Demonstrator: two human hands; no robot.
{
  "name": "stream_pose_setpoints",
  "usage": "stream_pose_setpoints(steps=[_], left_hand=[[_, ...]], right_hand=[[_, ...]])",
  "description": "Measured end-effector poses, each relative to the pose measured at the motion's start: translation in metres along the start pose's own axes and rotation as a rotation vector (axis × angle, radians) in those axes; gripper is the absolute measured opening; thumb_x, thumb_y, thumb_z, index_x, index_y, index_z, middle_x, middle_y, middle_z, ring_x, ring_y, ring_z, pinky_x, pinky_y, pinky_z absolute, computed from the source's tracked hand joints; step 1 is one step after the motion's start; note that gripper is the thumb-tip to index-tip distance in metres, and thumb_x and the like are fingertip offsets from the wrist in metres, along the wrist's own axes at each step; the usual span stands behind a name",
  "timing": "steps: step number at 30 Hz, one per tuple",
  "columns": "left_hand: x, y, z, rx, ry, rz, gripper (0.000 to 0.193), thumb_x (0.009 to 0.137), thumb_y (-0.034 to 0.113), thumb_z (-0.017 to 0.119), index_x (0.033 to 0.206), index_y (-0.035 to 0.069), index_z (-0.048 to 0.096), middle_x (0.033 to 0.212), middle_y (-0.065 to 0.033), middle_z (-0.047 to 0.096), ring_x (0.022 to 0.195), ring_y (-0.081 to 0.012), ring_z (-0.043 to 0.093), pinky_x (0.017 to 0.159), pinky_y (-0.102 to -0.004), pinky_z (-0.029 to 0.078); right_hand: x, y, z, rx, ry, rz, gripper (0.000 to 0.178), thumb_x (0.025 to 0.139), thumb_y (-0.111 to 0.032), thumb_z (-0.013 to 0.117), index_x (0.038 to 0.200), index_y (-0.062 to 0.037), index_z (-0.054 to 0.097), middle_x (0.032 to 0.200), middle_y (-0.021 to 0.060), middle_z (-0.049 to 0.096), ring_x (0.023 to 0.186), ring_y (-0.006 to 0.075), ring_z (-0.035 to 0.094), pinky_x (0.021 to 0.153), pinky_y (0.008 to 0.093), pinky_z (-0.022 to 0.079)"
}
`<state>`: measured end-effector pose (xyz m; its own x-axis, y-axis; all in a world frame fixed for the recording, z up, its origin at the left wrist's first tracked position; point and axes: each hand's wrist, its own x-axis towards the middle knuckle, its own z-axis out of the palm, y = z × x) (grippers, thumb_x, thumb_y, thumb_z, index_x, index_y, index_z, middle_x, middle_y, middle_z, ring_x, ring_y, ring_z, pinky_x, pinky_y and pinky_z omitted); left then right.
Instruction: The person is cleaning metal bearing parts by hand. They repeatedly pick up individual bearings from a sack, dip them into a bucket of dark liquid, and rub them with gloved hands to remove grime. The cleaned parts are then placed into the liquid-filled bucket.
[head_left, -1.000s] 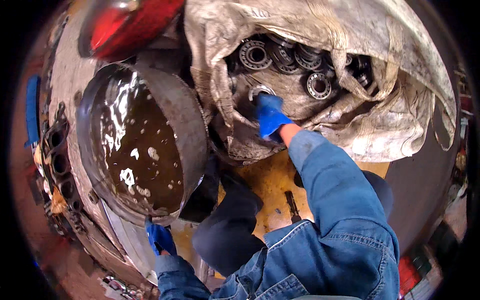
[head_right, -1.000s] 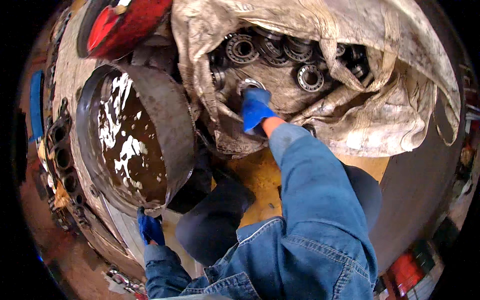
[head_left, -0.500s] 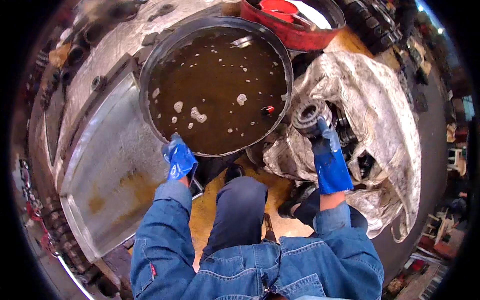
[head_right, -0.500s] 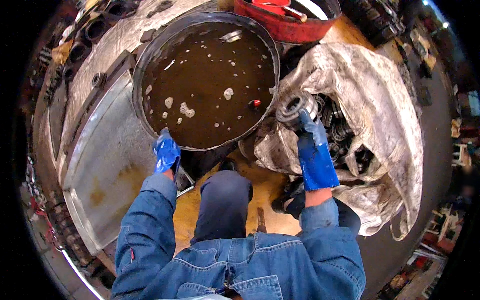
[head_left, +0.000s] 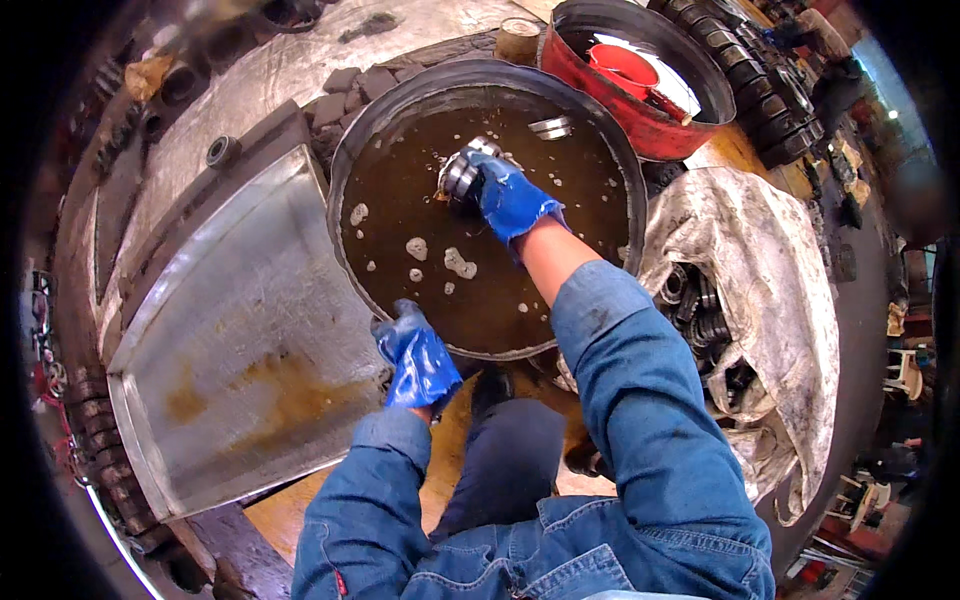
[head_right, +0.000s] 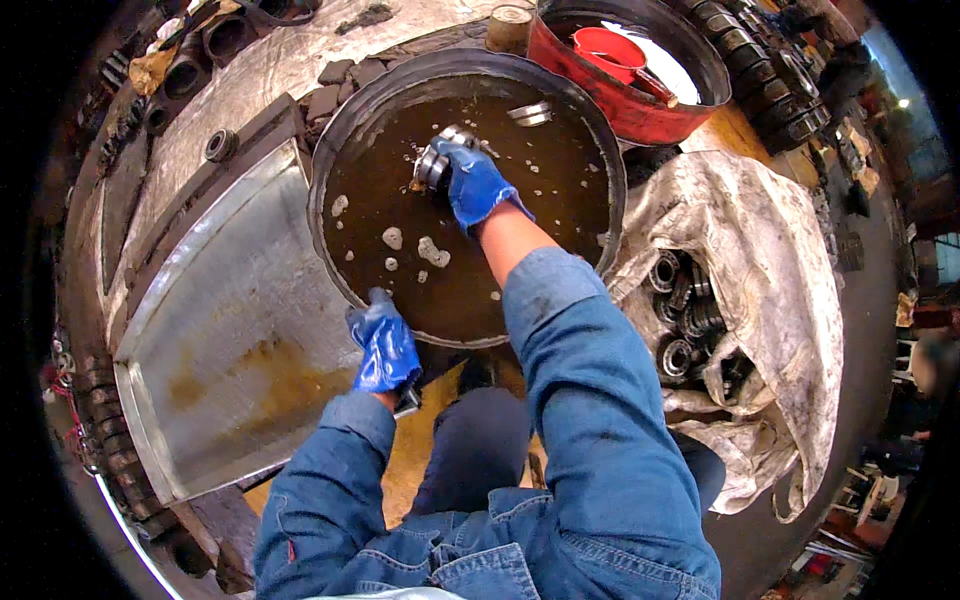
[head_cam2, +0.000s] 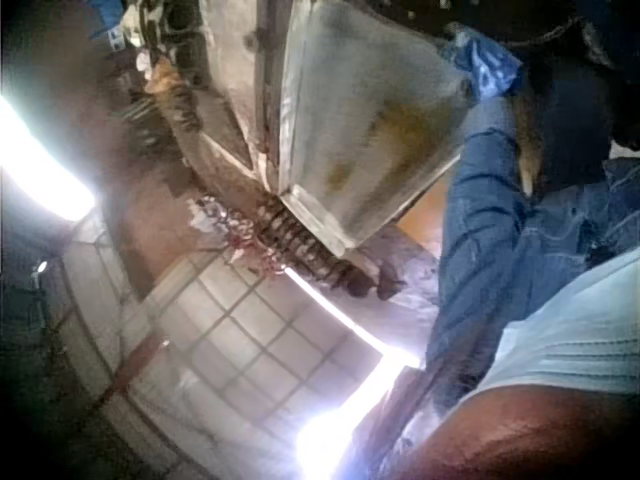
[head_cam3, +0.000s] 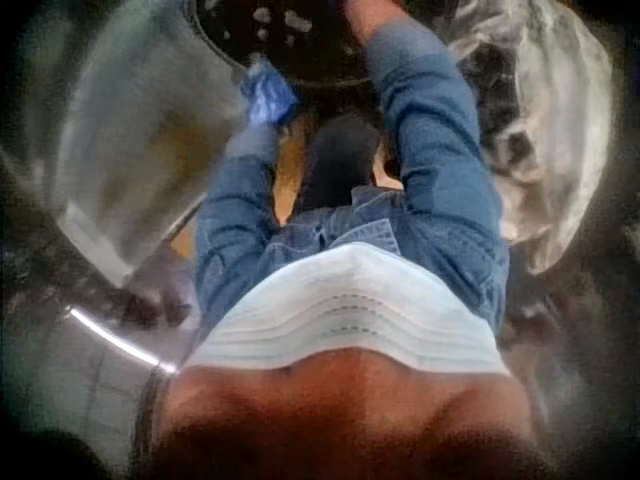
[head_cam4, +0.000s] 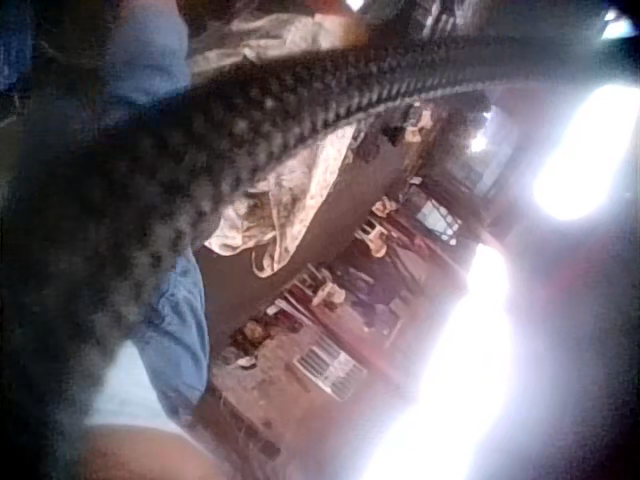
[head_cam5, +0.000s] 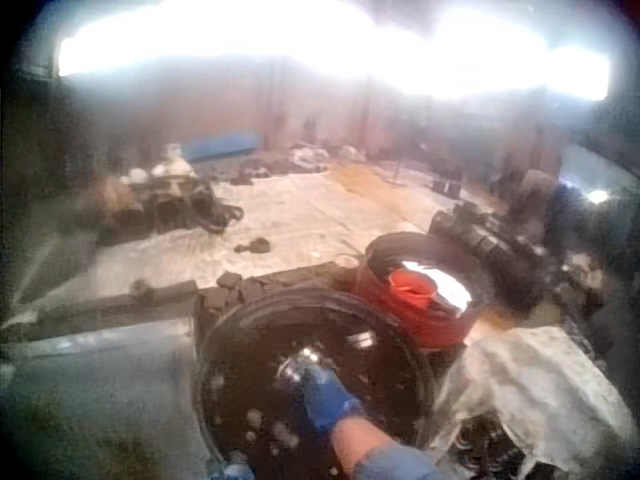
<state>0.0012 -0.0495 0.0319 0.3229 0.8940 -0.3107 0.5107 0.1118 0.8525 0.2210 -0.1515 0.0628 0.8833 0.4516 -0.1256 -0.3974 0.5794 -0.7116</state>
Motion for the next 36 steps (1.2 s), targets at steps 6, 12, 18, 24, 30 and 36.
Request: stream_pose_setpoints(steps=[6,12,18,24,30,36], left_hand=[[0.019,-0.024,0.008,0.13,0.042,-0.077,0.062,0.09,0.031,0.068,0.131,-0.013,0.051,0.125,-0.0321,0.061,0.112,-0.0425,0.063,0.096,-0.0455,0.051],[0.003,-0.02,0.013,-0.169,-0.164,-0.183,0.05,0.09,0.034,0.07,0.118,-0.005,0.06,0.104,-0.0246,0.068,0.093,-0.0356,0.068,0.079,-0.0413,0.055],[-0.001,0.008,-0.018,1.245,-0.384,0.845,0.022,0.089,0.019,0.064,0.104,0.003,0.059,0.085,-0.0119,0.07,0.078,-0.0314,0.068,0.066,-0.0388,0.054],[0.002,0.011,-0.028,0.889,-0.692,1.003,0.033,0.092,0.003,0.048,0.123,-0.004,0.059,0.105,-0.0187,0.07,0.1,-0.0312,0.067,0.087,-0.0415,0.051],[0.012,0.004,-0.031,0.915,-0.858,0.98,0.04,0.092,0.01,0.058,0.13,-0.002,0.057,0.117,-0.0163,0.068,0.104,-0.0287,0.064,0.09,-0.0392,0.05],[-0.012,0.026,-0.041,0.309,-0.742,0.068,0.053,0.09,0.006,0.065,0.139,0.0,0.046,0.127,-0.0144,0.061,0.108,-0.0267,0.061,0.09,-0.0374,0.051]], right_hand=[[0.071,-0.001,0.001,0.009,0.104,-0.168,0.037,0.1,-0.022,0.048,0.129,-0.003,0.061,0.127,0.0086,0.063,0.116,0.0177,0.058,0.104,0.0321,0.043],[0.022,-0.12,-0.029,-0.909,-0.03,-0.623,0.024,0.101,-0.013,0.046,0.111,-0.004,0.065,0.106,0.0035,0.066,0.097,0.0134,0.058,0.093,0.0306,0.046],[-0.177,-0.216,-0.068,-0.601,0.208,-0.495,0.024,0.094,-0.024,0.059,0.106,-0.0082,0.071,0.095,-0.0023,0.066,0.091,0.009,0.057,0.088,0.0256,0.043],[-0.297,-0.119,-0.296,-0.587,0.631,-0.067,0.039,0.095,-0.032,0.062,0.118,-0.002,0.068,0.114,0.0007,0.067,0.103,0.0146,0.058,0.096,0.0314,0.044],[-0.305,0.051,-0.428,-1.226,0.905,0.229,0.061,0.079,-0.053,0.072,0.106,0.0018,0.071,0.109,0.0277,0.068,0.104,0.0445,0.065,0.091,0.0483,0.051],[-0.237,0.029,-0.39,-0.888,1.017,0.159,0.078,0.076,-0.054,0.075,0.128,0.0019,0.06,0.121,0.0311,0.063,0.116,0.0421,0.061,0.1,0.0459,0.048]])
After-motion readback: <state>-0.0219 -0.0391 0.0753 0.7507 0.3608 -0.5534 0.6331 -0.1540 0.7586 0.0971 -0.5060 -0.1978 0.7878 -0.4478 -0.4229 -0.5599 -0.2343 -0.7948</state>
